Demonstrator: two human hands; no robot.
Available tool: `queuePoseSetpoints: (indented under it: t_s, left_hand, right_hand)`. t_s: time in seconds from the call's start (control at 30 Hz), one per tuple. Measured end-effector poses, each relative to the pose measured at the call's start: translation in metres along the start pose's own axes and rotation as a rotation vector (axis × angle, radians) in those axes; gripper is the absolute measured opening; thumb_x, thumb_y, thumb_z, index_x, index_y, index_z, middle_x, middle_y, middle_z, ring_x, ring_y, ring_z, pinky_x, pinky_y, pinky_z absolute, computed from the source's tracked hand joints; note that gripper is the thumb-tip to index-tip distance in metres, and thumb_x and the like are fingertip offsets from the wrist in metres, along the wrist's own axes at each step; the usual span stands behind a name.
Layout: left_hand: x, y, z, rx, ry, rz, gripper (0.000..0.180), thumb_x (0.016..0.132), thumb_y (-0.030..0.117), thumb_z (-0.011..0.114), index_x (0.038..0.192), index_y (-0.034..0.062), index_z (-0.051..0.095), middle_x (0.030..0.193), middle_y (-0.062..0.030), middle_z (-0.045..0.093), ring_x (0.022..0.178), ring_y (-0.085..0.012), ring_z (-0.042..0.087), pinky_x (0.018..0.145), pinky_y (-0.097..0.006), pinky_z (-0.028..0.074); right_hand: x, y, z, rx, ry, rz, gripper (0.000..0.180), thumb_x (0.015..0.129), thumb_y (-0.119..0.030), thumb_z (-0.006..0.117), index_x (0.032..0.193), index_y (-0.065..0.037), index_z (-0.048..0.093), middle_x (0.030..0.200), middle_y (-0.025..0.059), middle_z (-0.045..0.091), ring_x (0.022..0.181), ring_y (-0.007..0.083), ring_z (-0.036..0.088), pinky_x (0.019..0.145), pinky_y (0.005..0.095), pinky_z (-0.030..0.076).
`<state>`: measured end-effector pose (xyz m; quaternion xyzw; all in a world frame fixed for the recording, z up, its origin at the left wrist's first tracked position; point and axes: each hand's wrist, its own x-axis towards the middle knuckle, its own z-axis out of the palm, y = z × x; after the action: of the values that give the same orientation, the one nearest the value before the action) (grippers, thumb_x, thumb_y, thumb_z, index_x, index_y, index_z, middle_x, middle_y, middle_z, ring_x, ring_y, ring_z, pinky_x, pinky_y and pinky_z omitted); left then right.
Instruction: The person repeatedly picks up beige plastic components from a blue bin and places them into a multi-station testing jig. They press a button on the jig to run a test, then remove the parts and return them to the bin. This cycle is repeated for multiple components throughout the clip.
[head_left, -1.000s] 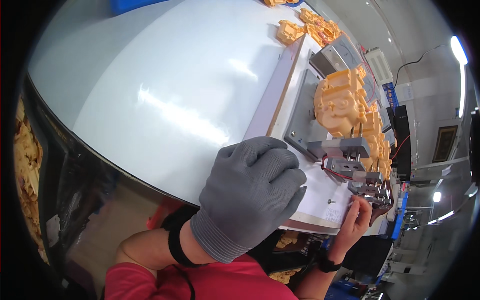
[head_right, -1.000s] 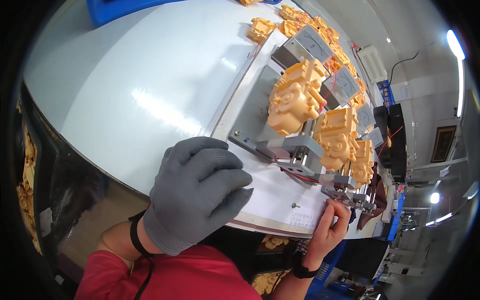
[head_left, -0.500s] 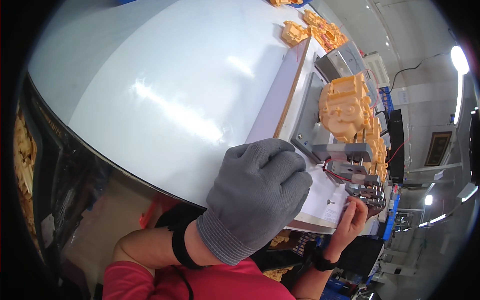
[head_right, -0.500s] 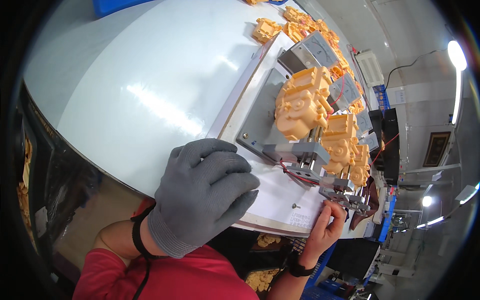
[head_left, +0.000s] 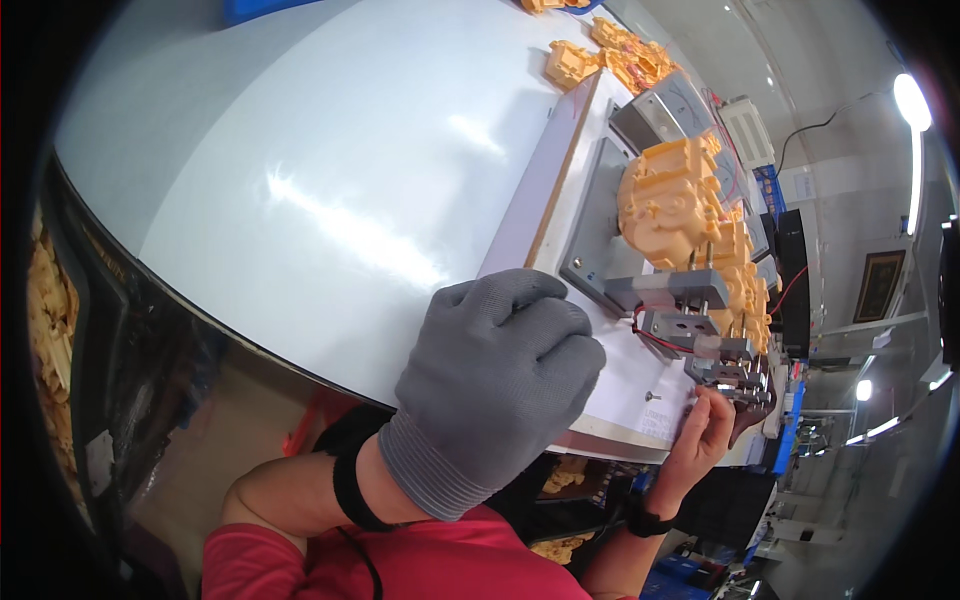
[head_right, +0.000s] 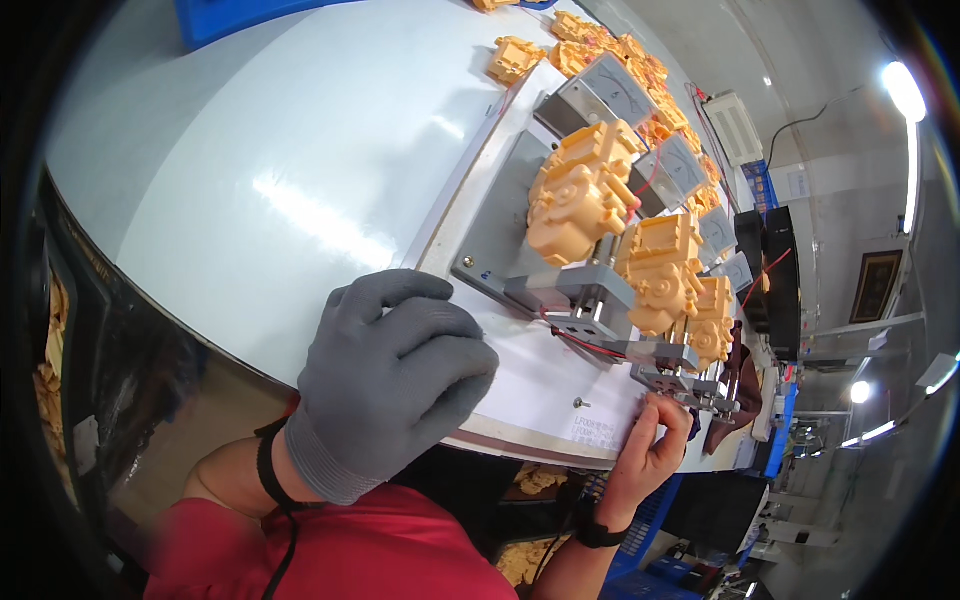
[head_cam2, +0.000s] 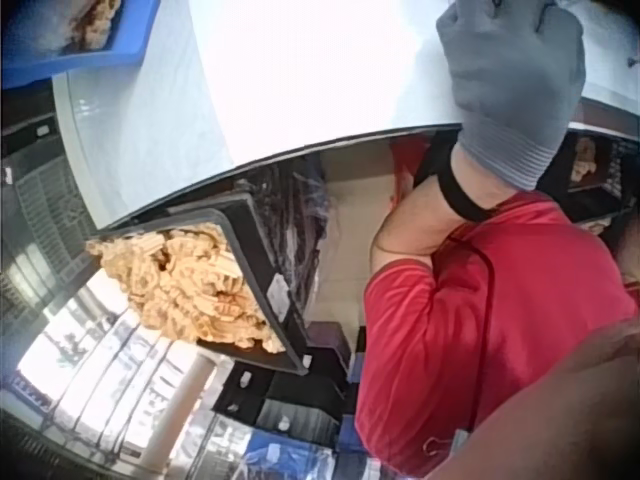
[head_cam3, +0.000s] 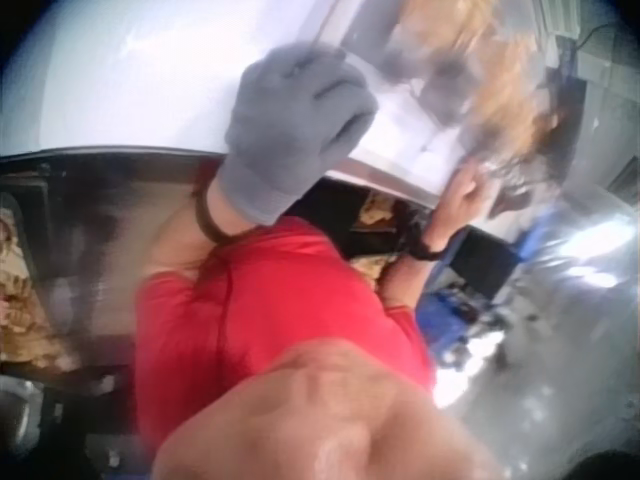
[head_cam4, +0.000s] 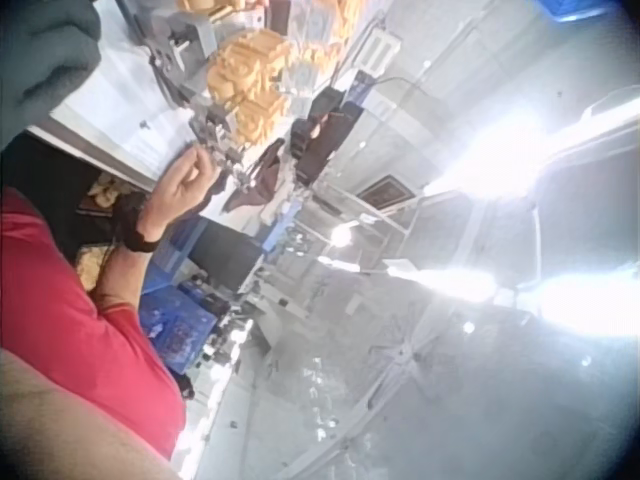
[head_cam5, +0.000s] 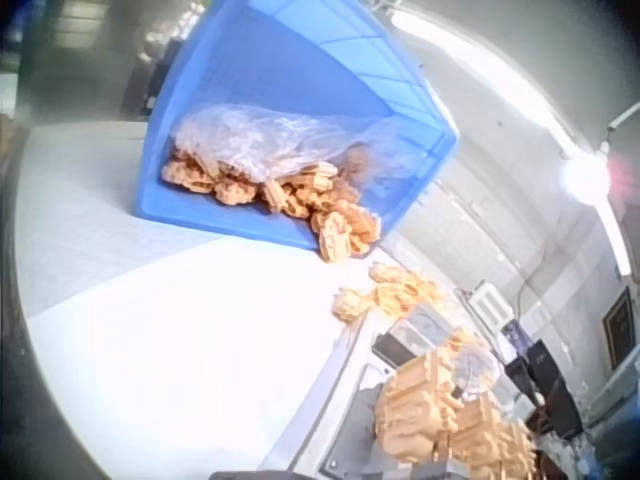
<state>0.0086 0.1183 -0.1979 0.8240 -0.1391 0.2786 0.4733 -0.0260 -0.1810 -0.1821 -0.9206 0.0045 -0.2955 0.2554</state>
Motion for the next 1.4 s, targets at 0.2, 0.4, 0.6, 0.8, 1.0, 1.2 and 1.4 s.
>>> queuePoseSetpoints:
  t_s: [0.2,0.4,0.6,0.8,1.0,1.2,1.4]
  left_hand:
    - [0.001,0.007,-0.006,0.0,-0.035,0.002,0.015,0.074,0.012,0.076,0.086,0.0143,0.069,0.091,0.0,0.065,0.099,-0.0263,0.059,0.086,-0.039,0.048]
    - [0.002,0.008,-0.005,0.052,-0.058,0.027,0.014,0.076,0.007,0.075,0.087,0.0107,0.068,0.091,-0.0031,0.065,0.098,-0.0274,0.059,0.089,-0.04,0.047]
    - [0.014,0.021,-0.029,0.054,-0.25,0.012,0.025,0.08,0.009,0.074,0.104,0.0085,0.068,0.099,-0.0087,0.065,0.099,-0.0267,0.06,0.093,-0.038,0.047]
    - [0.078,0.028,-0.063,-0.102,-0.458,-0.286,0.045,0.095,0.02,0.065,0.134,0.0014,0.053,0.116,-0.0078,0.061,0.109,-0.0144,0.058,0.097,-0.03,0.046]
    - [0.166,0.038,-0.012,-0.108,-0.645,-0.461,0.082,0.081,0.05,0.074,0.139,-0.0009,0.047,0.12,-0.0192,0.063,0.112,-0.0232,0.059,0.09,-0.038,0.052]
    - [0.188,0.036,0.01,0.367,-0.679,-0.073,0.07,0.074,0.04,0.076,0.132,0.0073,0.054,0.107,-0.0158,0.067,0.096,-0.025,0.066,0.079,-0.038,0.056]
    - [0.209,0.047,-0.058,0.274,-0.265,-0.057,0.075,0.068,0.046,0.075,0.123,-0.0016,0.062,0.107,-0.0231,0.071,0.097,-0.0339,0.07,0.086,-0.037,0.056]
  right_hand:
    - [0.001,-0.003,-0.001,0.007,0.031,-0.135,0.011,0.091,0.004,0.057,0.1,0.0,0.062,0.1,0.0111,0.063,0.097,0.0238,0.059,0.093,0.0342,0.044]
    - [-0.014,-0.057,0.006,0.299,-0.058,-0.214,0.028,0.083,0.006,0.064,0.108,-0.004,0.06,0.111,0.0147,0.061,0.102,0.0258,0.059,0.094,0.0362,0.045]
    - [0.009,-0.119,0.03,0.625,-0.207,-0.195,0.048,0.082,-0.003,0.073,0.126,-0.004,0.055,0.113,0.0123,0.058,0.103,0.0236,0.058,0.086,0.0342,0.048]
    - [0.026,-0.128,0.063,0.778,-0.242,-0.222,0.048,0.089,-0.011,0.069,0.132,-0.002,0.049,0.109,0.0143,0.056,0.1,0.0254,0.056,0.087,0.0365,0.047]
    - [0.029,-0.131,0.07,0.85,-0.146,-0.241,0.037,0.088,-0.012,0.07,0.122,-0.003,0.056,0.102,0.0131,0.06,0.092,0.0256,0.06,0.084,0.0361,0.049]
    - [0.024,-0.133,0.078,0.903,-0.259,-0.209,0.032,0.087,-0.011,0.072,0.116,-0.005,0.063,0.099,0.0085,0.065,0.084,0.018,0.061,0.079,0.0316,0.051]
    - [0.022,-0.118,0.072,0.845,-0.215,-0.193,0.033,0.09,-0.007,0.069,0.122,-0.007,0.061,0.094,0.0012,0.057,0.083,0.0096,0.058,0.074,0.0254,0.05]
